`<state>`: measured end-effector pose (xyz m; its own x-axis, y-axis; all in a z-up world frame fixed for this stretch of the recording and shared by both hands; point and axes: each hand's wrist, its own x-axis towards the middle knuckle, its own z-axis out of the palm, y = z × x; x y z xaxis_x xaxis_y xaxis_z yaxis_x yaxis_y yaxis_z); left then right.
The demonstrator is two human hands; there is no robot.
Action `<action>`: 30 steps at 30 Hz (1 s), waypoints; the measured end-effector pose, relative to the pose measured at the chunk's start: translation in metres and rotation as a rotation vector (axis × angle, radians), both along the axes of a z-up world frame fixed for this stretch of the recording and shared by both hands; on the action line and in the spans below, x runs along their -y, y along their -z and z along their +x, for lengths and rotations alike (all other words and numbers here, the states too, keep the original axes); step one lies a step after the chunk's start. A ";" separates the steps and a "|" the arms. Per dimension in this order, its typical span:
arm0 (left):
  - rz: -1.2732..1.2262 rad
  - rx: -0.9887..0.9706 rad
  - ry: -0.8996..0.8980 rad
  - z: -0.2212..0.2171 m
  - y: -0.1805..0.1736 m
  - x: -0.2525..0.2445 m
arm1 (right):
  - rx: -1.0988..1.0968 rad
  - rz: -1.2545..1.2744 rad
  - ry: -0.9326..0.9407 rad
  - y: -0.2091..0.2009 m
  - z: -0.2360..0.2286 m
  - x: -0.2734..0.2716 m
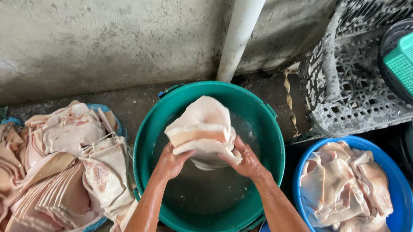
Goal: The person washes pieces of animal skin in a green bucket of water by hand, cleaning each piece before transferring it to a blue tub.
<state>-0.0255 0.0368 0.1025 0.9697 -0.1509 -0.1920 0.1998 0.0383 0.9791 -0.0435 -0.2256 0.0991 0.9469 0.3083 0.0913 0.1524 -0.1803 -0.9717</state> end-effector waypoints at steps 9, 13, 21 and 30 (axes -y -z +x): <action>0.227 0.052 0.039 -0.002 -0.007 -0.017 | 0.081 -0.099 -0.053 0.008 0.010 -0.001; 0.313 0.025 0.065 -0.001 -0.018 -0.018 | -0.254 0.339 -0.057 0.014 0.009 -0.003; 0.323 -0.016 0.079 -0.004 -0.029 -0.019 | 0.091 -0.001 -0.078 0.006 0.010 -0.004; 0.333 -0.017 0.070 -0.004 -0.031 -0.019 | 0.282 -0.143 -0.083 0.000 0.015 -0.008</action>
<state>-0.0298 0.0559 0.1330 0.9553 -0.1432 -0.2585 0.2075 -0.2978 0.9318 -0.0282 -0.2181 0.0991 0.8613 0.4124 0.2968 0.4322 -0.2874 -0.8548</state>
